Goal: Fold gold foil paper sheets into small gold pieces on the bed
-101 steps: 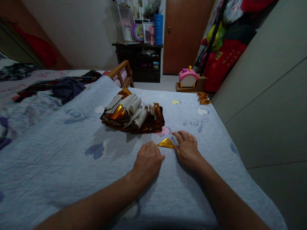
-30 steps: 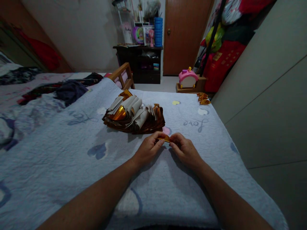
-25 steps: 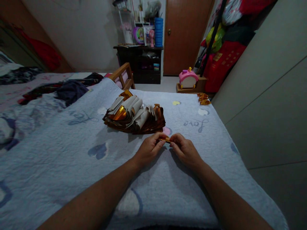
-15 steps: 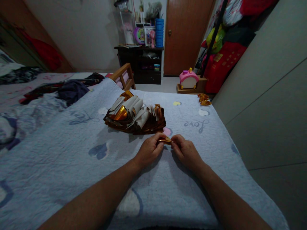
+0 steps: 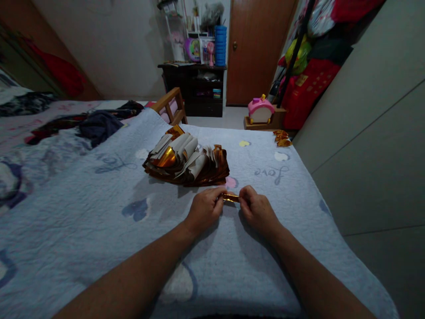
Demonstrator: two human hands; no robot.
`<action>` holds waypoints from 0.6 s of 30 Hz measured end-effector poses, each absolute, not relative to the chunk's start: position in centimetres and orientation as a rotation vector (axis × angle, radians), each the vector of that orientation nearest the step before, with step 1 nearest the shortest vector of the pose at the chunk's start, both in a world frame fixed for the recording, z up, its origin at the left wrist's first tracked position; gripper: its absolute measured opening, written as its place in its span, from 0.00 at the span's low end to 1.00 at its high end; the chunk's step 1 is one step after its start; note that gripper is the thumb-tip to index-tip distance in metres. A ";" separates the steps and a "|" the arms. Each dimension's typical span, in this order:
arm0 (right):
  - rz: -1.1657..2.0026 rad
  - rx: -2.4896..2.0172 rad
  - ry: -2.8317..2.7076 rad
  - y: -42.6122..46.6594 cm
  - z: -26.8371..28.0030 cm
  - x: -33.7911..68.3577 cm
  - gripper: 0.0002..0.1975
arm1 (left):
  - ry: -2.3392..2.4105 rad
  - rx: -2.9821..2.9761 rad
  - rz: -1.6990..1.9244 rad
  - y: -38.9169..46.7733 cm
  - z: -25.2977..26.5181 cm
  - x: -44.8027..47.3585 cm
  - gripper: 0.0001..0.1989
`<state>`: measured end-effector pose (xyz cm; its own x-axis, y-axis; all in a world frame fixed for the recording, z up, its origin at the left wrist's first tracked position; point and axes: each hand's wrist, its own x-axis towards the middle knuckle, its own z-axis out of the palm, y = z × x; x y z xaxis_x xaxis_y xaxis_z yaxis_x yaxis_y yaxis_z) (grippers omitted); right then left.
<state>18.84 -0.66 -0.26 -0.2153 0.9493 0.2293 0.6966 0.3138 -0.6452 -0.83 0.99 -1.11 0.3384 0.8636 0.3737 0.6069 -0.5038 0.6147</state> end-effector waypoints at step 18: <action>0.484 -1.671 -2.043 -0.5 0.0 19.0 0.14 | 1.377 2.229 0.810 0.9 -1.0 -0.8 0.11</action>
